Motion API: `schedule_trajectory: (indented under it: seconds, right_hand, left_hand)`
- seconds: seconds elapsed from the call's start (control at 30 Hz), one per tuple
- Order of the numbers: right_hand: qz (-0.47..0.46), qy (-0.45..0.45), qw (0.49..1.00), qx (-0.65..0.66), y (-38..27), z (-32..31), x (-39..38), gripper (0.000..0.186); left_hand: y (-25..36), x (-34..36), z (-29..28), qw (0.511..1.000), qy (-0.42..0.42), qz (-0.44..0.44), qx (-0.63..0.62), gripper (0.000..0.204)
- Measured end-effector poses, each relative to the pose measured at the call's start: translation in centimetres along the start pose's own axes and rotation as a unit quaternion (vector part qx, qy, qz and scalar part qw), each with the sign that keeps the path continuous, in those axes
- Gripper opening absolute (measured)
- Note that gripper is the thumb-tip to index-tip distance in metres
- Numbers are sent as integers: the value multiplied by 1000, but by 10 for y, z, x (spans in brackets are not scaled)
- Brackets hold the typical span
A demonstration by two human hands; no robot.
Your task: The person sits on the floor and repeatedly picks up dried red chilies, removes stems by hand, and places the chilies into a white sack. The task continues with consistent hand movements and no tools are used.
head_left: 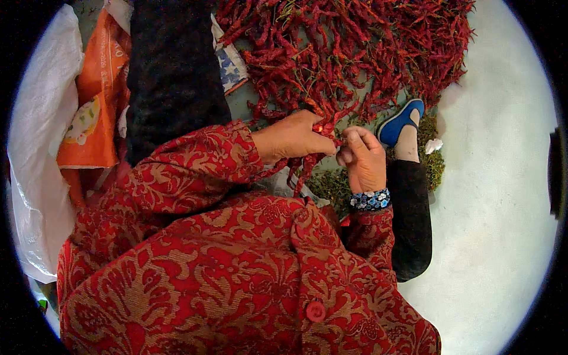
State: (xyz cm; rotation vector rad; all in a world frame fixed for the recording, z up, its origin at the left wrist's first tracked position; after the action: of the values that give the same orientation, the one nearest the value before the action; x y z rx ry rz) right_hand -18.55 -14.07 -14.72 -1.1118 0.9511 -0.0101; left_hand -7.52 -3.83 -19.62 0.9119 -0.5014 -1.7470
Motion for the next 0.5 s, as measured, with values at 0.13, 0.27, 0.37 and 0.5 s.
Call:
schedule_trajectory:
  seconds: [0.13, 0.27, 0.37, 0.5]
  right_hand:
    - [23, 26, 997, 76, 17, -6, -4, 22]
    - [25, 48, 998, 19, 21, -2, -4, 24]
    - [4, 35, 996, -87, 15, 0, -6, 24]
    - [-31, 77, 973, -217, 0, 10, -11, 21]
  left_hand:
    - [-14, 10, -2, 998, 51, 4, 39, 25]
    - [-8, 7, 4, 999, -32, -19, 17, 21]
    - [-3, 5, 5, 997, -62, -33, 21, 17]
    - [-5, 7, 7, 995, -94, -34, -8, 16]
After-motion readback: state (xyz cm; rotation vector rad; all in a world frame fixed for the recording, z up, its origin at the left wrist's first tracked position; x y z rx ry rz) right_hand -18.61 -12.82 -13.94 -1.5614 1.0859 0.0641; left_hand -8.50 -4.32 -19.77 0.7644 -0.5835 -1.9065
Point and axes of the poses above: each hand's wrist, its own x-axis towards the middle knuckle, its own z-axis out of the palm, y = z × x, the point moved 4 cm from there along x, towards the middle knuckle, and after that the axes turned 9 degrees about -y, right-handed, at the moved point
